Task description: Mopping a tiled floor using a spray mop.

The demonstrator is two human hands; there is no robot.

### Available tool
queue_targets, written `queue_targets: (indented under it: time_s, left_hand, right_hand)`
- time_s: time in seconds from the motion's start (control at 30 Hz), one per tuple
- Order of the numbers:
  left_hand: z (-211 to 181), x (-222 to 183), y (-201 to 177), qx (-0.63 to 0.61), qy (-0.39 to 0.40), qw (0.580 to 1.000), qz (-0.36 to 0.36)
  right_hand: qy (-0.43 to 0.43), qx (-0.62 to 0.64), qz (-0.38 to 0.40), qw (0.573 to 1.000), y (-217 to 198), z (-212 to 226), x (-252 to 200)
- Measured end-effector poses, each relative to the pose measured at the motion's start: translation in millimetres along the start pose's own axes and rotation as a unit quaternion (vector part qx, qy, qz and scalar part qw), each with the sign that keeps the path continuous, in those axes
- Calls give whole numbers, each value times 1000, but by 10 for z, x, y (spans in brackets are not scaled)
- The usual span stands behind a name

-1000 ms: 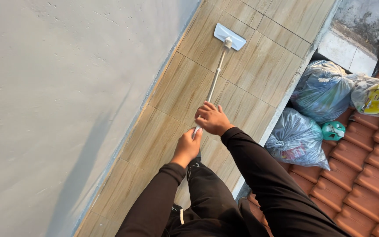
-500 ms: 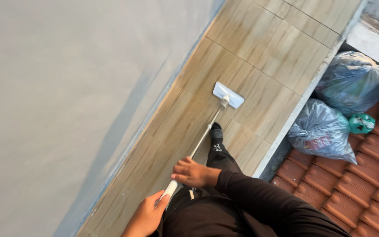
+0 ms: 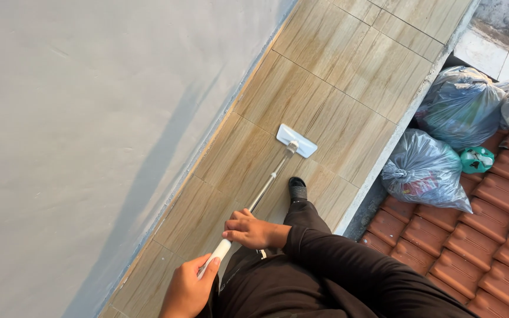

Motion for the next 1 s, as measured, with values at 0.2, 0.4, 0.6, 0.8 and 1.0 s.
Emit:
queue_targets:
  time_s: [0.2, 0.4, 0.6, 0.8, 1.0]
  left_hand:
    - [-718, 865, 898, -63, 145, 985, -69]
    - [-2281, 1658, 1834, 9, 199, 980, 23]
    - [-3399, 2171, 2374, -12, 222, 973, 63]
    - [-2985, 2308, 2495, -70, 244, 966, 46]
    - [-2024, 1411, 2022, -211, 110, 953, 186]
  right_hand:
    - [-58, -47, -102, 992, -888, -872, -299]
    - [22, -177, -297, 938, -2457, -1954, -1107]
    - [28, -319, -299, 899, -3544, -2554, -1647]
    - [-77, -398, -269, 874, -3292, -2563, -1433]
    - [-51, -234, -239, 941, -2207, -1817, -1258]
Point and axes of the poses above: each hand's wrist, its own x-axis towards the middle knuckle, its own y-axis out of the palm, z = x × y, the point moved 6 cm from there along x, towards the middle knuckle, and after that the axes turned 9 degrees about x, right-handed, at the moved point
